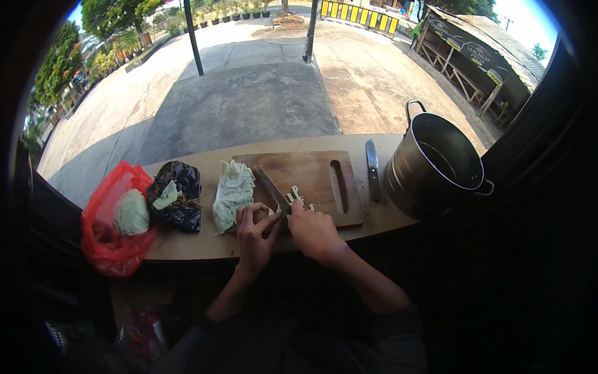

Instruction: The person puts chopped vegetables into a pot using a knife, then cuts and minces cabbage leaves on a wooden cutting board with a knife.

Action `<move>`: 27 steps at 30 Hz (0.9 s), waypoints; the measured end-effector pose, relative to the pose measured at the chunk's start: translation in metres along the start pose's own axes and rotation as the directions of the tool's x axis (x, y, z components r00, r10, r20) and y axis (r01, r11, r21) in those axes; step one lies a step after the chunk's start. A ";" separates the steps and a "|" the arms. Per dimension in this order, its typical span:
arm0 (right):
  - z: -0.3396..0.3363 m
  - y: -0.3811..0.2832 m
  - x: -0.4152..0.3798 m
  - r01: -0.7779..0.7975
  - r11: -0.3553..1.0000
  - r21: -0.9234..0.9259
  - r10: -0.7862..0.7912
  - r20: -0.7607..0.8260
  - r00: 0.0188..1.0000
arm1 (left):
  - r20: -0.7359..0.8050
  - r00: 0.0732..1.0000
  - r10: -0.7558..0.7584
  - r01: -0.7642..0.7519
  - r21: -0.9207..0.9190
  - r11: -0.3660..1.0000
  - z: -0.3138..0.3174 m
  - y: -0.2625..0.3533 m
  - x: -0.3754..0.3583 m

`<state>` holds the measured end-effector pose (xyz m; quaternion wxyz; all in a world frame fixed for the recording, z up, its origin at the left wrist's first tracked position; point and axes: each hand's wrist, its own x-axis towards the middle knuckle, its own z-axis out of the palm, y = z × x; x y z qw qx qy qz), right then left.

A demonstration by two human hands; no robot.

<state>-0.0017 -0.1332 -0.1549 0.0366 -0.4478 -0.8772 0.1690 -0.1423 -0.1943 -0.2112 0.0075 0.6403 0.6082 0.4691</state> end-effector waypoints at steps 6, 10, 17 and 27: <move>-0.015 -0.011 -0.023 -0.009 1.000 0.020 0.008 0.057 0.998 | -0.035 0.999 0.001 -0.004 -0.082 0.997 0.007 -0.011 -0.005; 0.010 -0.026 -0.026 -0.155 0.987 0.031 0.155 0.008 0.988 | -0.055 0.998 -0.015 0.010 -0.095 0.995 0.006 -0.010 -0.006; 0.028 -0.014 0.007 -0.047 0.999 0.015 0.049 -0.121 0.991 | -0.048 0.998 0.039 -0.042 -0.068 0.997 0.006 -0.014 -0.006; 0.024 -0.027 -0.015 -0.137 0.990 0.042 0.140 -0.059 0.988 | -0.050 0.999 0.006 -0.011 -0.106 0.994 0.006 -0.014 -0.006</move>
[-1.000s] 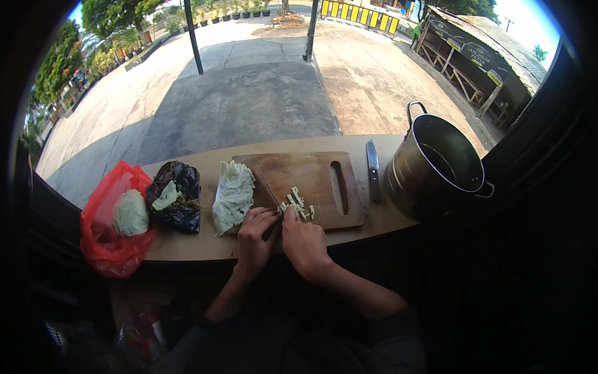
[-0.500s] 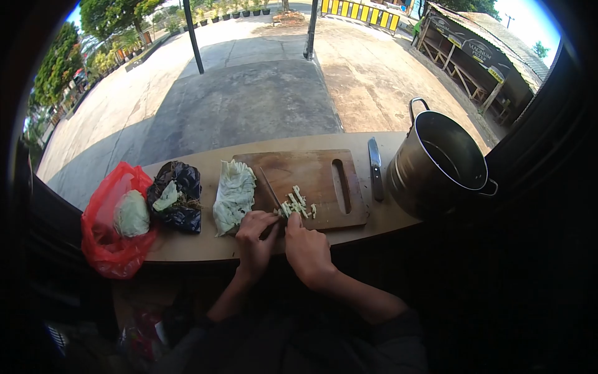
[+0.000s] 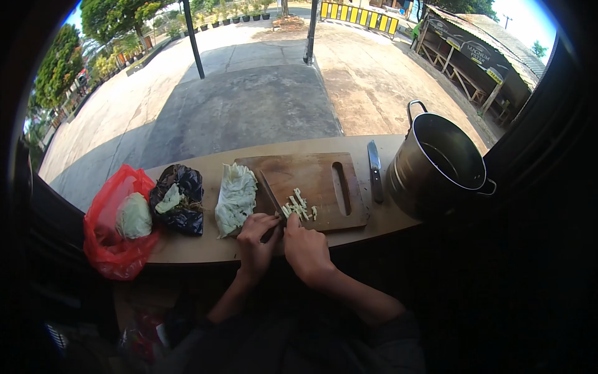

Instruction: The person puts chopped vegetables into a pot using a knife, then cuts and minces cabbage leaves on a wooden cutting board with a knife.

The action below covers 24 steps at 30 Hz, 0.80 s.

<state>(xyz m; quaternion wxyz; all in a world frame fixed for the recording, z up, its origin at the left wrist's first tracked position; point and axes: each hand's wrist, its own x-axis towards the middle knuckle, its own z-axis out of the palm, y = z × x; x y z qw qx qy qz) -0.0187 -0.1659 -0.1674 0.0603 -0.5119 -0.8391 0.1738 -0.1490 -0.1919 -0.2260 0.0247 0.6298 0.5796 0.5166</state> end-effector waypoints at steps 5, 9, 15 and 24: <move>0.003 0.006 0.025 0.081 0.997 -0.013 -0.082 -0.038 0.996 | 0.025 0.999 0.034 -0.035 0.020 0.999 -0.005 0.004 0.001; -0.027 0.009 0.015 0.127 0.992 -0.023 -0.124 0.087 0.988 | 0.024 0.991 -0.128 0.129 -0.070 0.989 -0.007 0.010 0.004; 0.003 -0.009 0.006 -0.017 0.999 -0.038 0.018 0.021 1.000 | 0.041 0.958 -0.284 0.286 -0.211 0.935 -0.004 0.004 0.003; -0.021 0.014 0.018 0.151 0.989 0.000 -0.151 0.053 0.987 | 0.034 0.988 -0.153 0.156 -0.108 0.982 -0.007 0.009 0.006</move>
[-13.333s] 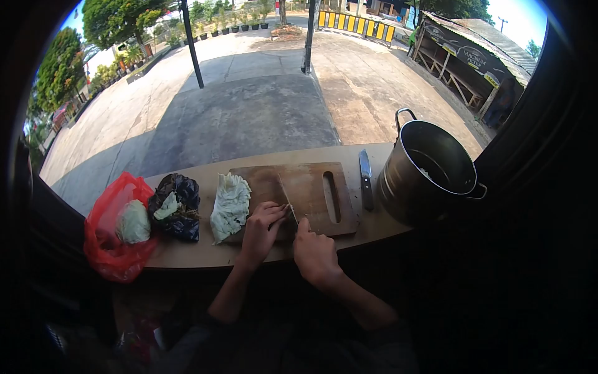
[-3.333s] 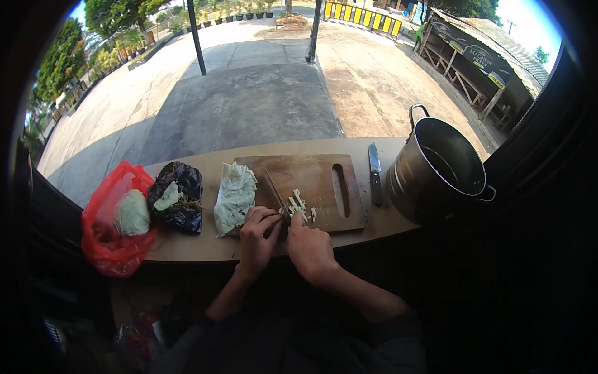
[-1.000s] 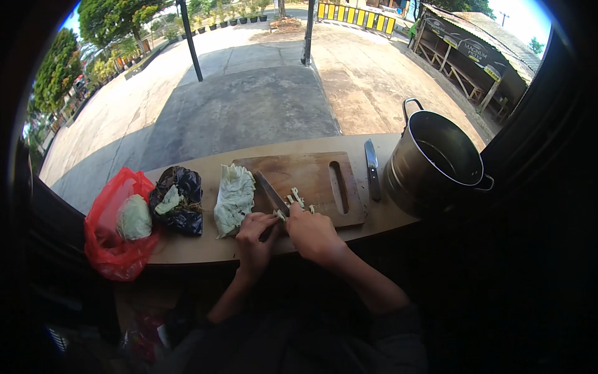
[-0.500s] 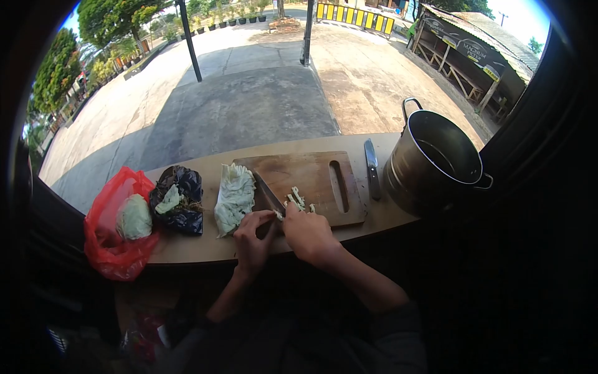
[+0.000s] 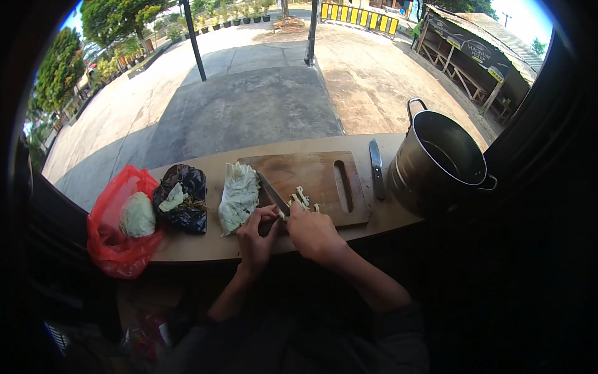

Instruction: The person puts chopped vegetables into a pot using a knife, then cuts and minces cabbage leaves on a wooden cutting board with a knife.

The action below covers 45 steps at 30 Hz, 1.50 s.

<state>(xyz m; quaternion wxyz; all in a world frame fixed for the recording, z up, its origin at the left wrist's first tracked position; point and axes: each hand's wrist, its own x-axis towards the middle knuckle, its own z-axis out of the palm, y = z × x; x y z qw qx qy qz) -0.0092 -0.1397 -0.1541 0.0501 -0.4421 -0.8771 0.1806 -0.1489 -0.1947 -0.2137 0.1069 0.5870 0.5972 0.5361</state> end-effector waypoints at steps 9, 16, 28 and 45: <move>0.022 -0.014 -0.003 -0.149 0.988 0.032 0.150 -0.030 0.988 | -0.026 1.000 0.006 -0.007 -0.051 0.999 0.000 0.000 -0.004; 0.002 0.002 -0.008 -0.059 0.993 0.104 0.059 -0.004 0.998 | 0.003 1.000 -0.008 0.008 -0.049 0.999 -0.003 0.003 -0.001; 0.035 -0.034 -0.020 -0.189 0.981 -0.051 0.184 -0.084 0.979 | -0.089 0.993 -0.073 0.069 -0.045 0.997 0.003 -0.001 -0.003; -0.012 0.027 -0.027 -0.027 0.933 0.358 0.137 -0.286 0.948 | 0.091 0.995 0.046 -0.047 0.007 0.999 0.004 -0.002 0.031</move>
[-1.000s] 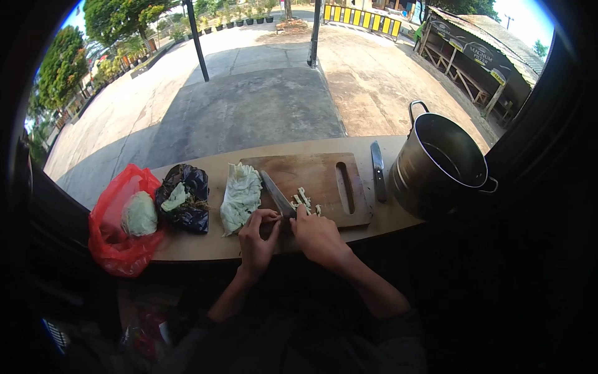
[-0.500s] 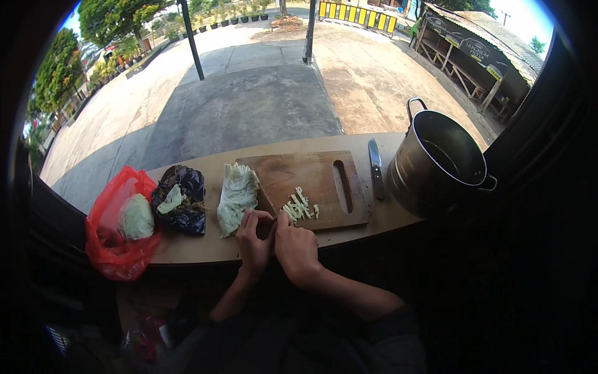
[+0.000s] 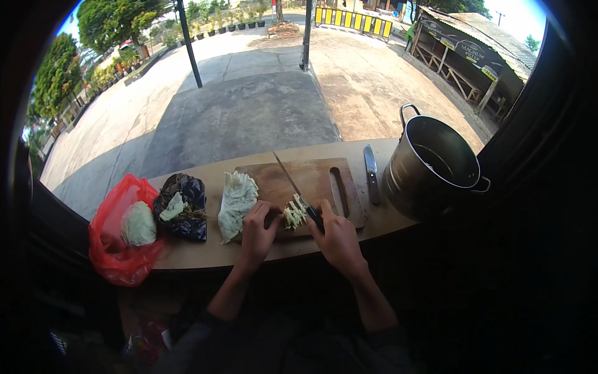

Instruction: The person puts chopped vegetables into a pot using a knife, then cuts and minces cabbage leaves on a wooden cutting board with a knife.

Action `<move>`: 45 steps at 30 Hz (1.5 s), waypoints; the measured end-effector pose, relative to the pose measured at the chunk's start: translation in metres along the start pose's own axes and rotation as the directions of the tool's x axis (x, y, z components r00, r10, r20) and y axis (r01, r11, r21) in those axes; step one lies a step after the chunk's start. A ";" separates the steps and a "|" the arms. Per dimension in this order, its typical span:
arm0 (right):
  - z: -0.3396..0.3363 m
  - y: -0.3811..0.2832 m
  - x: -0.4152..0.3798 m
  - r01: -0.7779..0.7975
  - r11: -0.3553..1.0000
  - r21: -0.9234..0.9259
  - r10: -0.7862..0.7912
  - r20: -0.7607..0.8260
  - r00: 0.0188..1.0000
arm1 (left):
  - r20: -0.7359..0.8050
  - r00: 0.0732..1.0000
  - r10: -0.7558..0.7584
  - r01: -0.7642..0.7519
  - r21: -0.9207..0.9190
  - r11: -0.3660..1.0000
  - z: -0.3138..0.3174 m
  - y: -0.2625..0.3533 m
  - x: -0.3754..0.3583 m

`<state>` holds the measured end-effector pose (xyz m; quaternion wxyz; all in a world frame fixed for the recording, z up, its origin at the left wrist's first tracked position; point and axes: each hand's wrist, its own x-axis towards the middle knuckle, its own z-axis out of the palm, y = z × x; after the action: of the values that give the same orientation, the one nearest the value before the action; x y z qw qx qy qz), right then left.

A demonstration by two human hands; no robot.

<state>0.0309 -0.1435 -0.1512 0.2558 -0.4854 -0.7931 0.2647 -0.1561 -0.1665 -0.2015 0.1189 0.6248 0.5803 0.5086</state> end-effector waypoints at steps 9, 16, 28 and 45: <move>-0.010 0.033 -0.017 0.073 0.995 -0.064 -0.079 -0.095 0.992 | 0.093 0.984 0.153 -0.158 0.047 0.986 -0.010 0.010 0.029; -0.008 0.055 -0.034 -0.001 0.986 0.169 0.029 -0.167 0.986 | 0.554 0.790 0.261 -0.308 -0.009 0.951 0.010 0.003 0.070; -0.005 0.066 -0.064 -0.038 0.916 0.400 0.100 -0.135 0.986 | 0.628 0.766 0.133 -0.299 0.166 0.940 -0.004 0.009 0.084; 0.004 0.055 -0.052 -0.045 0.892 0.451 0.158 -0.217 0.963 | 0.799 0.528 0.289 -0.246 -0.182 0.952 0.030 0.005 0.094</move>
<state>0.0843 -0.1694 -0.1985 0.4419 -0.4849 -0.6474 0.3880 -0.1473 -0.0755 -0.1647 0.3081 0.8666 0.3445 0.1879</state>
